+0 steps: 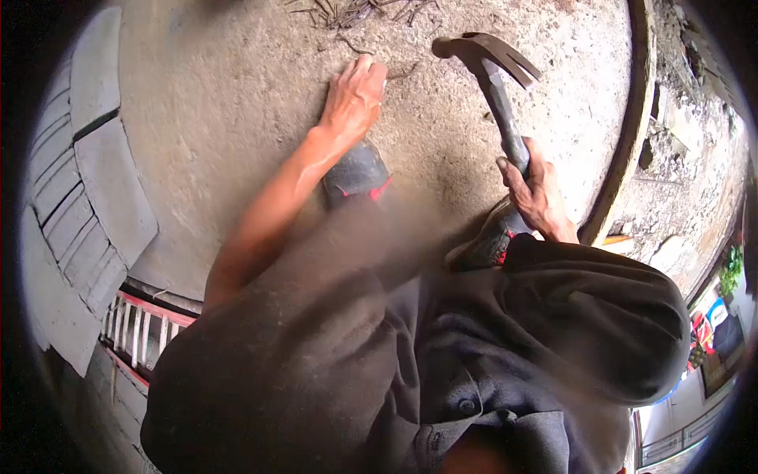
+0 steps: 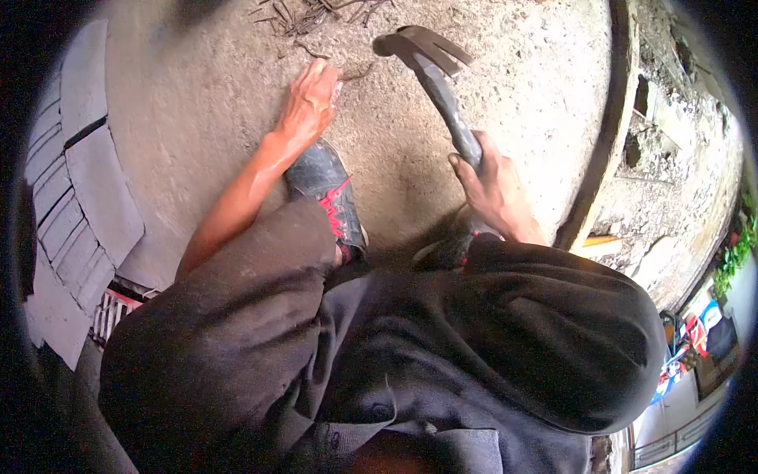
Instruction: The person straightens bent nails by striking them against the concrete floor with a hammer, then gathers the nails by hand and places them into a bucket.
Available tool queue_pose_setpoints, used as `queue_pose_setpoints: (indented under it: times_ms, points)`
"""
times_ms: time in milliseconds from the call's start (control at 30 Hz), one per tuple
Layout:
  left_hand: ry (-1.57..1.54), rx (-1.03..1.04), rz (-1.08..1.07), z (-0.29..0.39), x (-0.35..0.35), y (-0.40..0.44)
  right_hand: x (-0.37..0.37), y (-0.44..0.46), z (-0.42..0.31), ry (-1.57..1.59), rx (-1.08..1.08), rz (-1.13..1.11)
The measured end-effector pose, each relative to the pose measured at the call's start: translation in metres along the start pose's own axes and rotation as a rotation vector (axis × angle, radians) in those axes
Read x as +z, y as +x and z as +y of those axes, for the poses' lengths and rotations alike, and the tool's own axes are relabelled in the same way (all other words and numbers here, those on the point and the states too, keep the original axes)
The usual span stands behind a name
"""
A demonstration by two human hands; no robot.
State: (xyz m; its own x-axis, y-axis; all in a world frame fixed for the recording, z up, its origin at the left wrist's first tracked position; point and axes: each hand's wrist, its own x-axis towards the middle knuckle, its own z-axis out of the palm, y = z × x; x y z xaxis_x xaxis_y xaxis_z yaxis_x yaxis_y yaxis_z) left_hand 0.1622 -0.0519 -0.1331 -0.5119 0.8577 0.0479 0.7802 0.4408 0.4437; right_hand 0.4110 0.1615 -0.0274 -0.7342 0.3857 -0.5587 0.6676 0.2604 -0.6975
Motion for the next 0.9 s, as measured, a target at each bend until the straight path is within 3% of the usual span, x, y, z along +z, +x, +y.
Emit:
queue_pose_setpoints:
  times_ms: [67, 133, 233, 533, 633, 900]
  points:
    - [0.011, -0.019, 0.020, 0.004, 0.002, 0.001, 0.004, 0.006, -0.002, -0.142, 0.057, -0.026]
    - [-0.061, -0.056, 0.068, 0.008, 0.004, 0.000, 0.017, 0.013, 0.008, -0.213, -0.029, 0.055]
    - [-0.195, -0.178, 0.077, 0.013, 0.008, -0.007, 0.023, 0.016, 0.013, -0.222, 0.122, -0.076]
    - [-0.253, -0.238, 0.166, 0.021, 0.006, -0.001, 0.033, 0.028, 0.004, -0.230, -0.032, -0.053]
    - [-0.298, -0.255, 0.196, 0.024, 0.004, 0.001, 0.035, 0.027, 0.007, -0.263, 0.029, -0.065]
    - [-0.277, -0.139, -0.015, -0.003, -0.004, 0.007, 0.038, 0.016, 0.017, -0.214, 0.154, -0.046]
